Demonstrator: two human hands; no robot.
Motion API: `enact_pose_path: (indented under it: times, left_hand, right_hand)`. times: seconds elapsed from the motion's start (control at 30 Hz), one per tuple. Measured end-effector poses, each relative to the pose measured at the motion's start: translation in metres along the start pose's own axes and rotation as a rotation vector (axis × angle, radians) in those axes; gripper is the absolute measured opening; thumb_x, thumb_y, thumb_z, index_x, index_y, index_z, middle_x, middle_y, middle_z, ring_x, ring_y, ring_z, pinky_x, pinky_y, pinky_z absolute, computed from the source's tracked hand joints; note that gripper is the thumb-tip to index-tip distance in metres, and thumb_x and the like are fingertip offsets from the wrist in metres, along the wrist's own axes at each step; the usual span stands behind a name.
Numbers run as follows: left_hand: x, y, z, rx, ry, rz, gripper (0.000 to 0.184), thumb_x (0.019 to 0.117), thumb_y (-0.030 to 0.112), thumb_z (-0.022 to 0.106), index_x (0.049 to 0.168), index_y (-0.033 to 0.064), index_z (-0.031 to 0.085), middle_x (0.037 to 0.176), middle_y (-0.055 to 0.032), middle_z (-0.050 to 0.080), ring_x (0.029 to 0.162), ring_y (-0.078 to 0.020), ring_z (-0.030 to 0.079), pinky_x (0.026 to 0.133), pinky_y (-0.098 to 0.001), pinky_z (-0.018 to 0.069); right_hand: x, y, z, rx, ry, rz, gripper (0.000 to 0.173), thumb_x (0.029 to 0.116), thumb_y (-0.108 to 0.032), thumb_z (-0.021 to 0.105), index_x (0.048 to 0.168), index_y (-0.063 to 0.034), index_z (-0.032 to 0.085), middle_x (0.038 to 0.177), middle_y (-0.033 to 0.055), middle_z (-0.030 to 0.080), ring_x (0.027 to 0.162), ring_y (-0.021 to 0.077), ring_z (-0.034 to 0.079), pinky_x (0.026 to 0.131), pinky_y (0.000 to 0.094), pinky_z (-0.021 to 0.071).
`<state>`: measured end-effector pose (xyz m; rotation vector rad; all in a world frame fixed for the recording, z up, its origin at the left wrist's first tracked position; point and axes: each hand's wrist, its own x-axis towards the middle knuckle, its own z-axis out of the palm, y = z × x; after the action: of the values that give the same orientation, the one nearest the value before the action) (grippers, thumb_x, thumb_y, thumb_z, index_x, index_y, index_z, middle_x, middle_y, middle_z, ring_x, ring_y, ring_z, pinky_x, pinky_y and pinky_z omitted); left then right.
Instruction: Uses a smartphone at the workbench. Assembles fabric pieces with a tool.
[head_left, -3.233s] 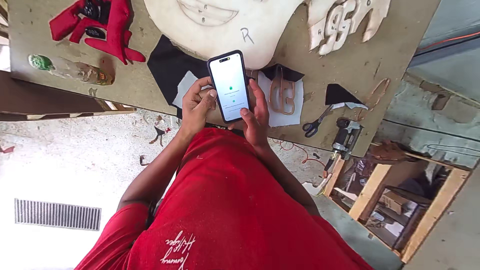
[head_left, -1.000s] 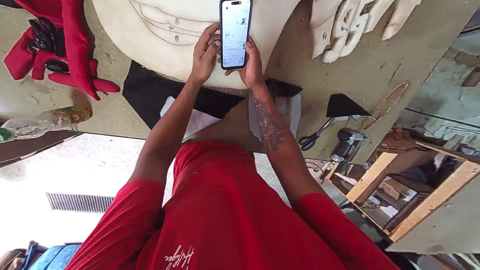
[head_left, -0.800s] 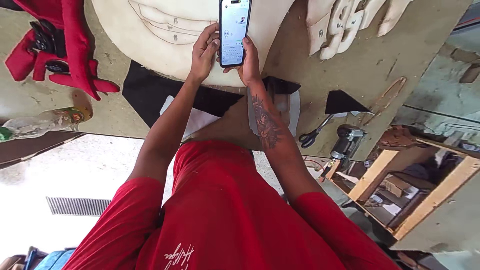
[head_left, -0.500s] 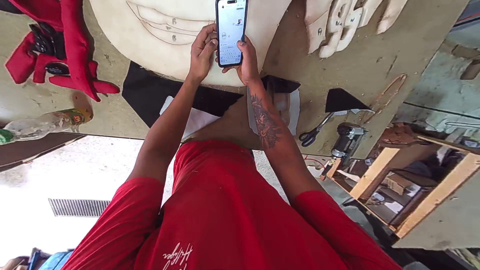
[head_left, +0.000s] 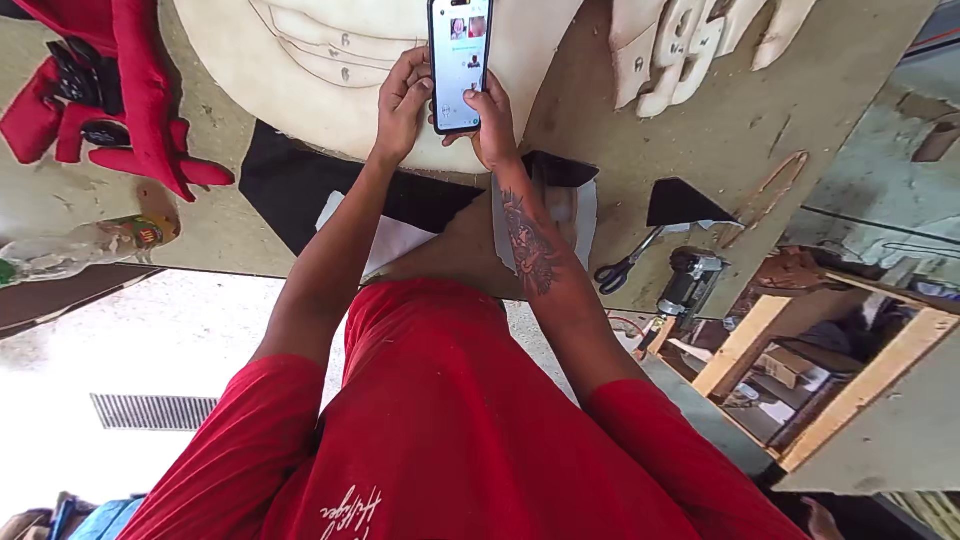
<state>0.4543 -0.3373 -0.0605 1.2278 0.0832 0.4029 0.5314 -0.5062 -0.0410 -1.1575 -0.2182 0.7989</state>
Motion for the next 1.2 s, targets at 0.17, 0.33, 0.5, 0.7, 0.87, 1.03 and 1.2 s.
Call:
enact_pose_path:
  times: [0.17, 0.33, 0.5, 0.7, 0.87, 1.03, 1.2]
  left_hand:
    - [0.0005, -0.0005, -0.0008, -0.004, -0.006, -0.008, 0.034, 0.1029, 0.002, 0.042, 0.133, -0.0101, 0.051, 0.113, -0.0154, 0.069, 0.104, -0.0248, 0.069, 0.09, -0.0438, 0.0595]
    - [-0.0004, 0.0016, -0.0003, -0.011, -0.002, -0.011, 0.034, 0.103, 0.002, 0.041, 0.133, -0.0106, 0.05, 0.114, -0.0164, 0.069, 0.104, -0.025, 0.069, 0.09, -0.0436, 0.0593]
    - [-0.0005, 0.0022, 0.0003, -0.001, 0.008, -0.018, 0.034, 0.103, 0.002, 0.041, 0.133, -0.0105, 0.051, 0.113, -0.0157, 0.069, 0.103, -0.0246, 0.069, 0.088, -0.0424, 0.06]
    - [-0.0004, 0.0009, -0.0007, 0.022, 0.015, -0.023, 0.034, 0.1025, 0.002, 0.042, 0.133, -0.0095, 0.052, 0.113, -0.0152, 0.069, 0.1, -0.0235, 0.069, 0.083, -0.0405, 0.0607]
    - [-0.0006, 0.0009, -0.0001, 0.004, 0.004, -0.032, 0.034, 0.103, 0.002, 0.041, 0.134, -0.0095, 0.05, 0.109, -0.0152, 0.071, 0.099, -0.0242, 0.07, 0.084, -0.0417, 0.0609]
    - [0.0, 0.0004, 0.001, -0.001, 0.001, -0.034, 0.034, 0.1033, 0.003, 0.042, 0.134, -0.0092, 0.049, 0.107, -0.0142, 0.071, 0.097, -0.0243, 0.071, 0.083, -0.043, 0.0614]
    - [0.0005, -0.0005, 0.0012, 0.01, -0.007, -0.044, 0.034, 0.1038, 0.004, 0.041, 0.135, -0.0087, 0.048, 0.106, -0.0141, 0.071, 0.094, -0.0242, 0.071, 0.08, -0.0423, 0.062]
  right_hand:
    - [0.0005, 0.0028, -0.0038, 0.05, -0.025, -0.002, 0.04, 0.1061, -0.014, 0.033, 0.142, 0.0004, 0.042, 0.119, 0.0259, 0.065, 0.094, 0.0426, 0.072, 0.059, 0.0546, 0.0633]
    - [-0.0007, 0.0017, -0.0027, 0.065, -0.037, -0.013, 0.04, 0.1051, -0.013, 0.032, 0.141, 0.0014, 0.042, 0.119, 0.0262, 0.065, 0.094, 0.042, 0.072, 0.059, 0.0537, 0.0632]
    - [-0.0009, 0.0023, -0.0027, 0.064, -0.044, -0.026, 0.04, 0.1036, -0.011, 0.033, 0.14, 0.0016, 0.042, 0.119, 0.0264, 0.065, 0.094, 0.0419, 0.072, 0.058, 0.053, 0.0632]
    - [-0.0009, 0.0024, -0.0037, 0.054, -0.049, -0.022, 0.044, 0.1004, -0.011, 0.037, 0.143, 0.0018, 0.04, 0.121, 0.026, 0.064, 0.096, 0.0421, 0.071, 0.059, 0.0535, 0.0632]
    - [-0.001, 0.0034, -0.0059, 0.077, -0.067, -0.012, 0.047, 0.0984, -0.006, 0.039, 0.145, 0.002, 0.037, 0.123, 0.0277, 0.063, 0.098, 0.0442, 0.07, 0.06, 0.0551, 0.0631]
    - [-0.0011, 0.0022, -0.0066, 0.063, -0.084, -0.021, 0.052, 0.0939, 0.0, 0.044, 0.145, 0.0033, 0.035, 0.123, 0.0274, 0.062, 0.098, 0.0442, 0.07, 0.061, 0.0553, 0.0635]
    - [-0.0005, 0.0017, -0.0047, 0.028, -0.045, -0.003, 0.042, 0.1035, -0.004, 0.04, 0.145, 0.0026, 0.038, 0.121, 0.0272, 0.064, 0.096, 0.0448, 0.071, 0.06, 0.0559, 0.0638]
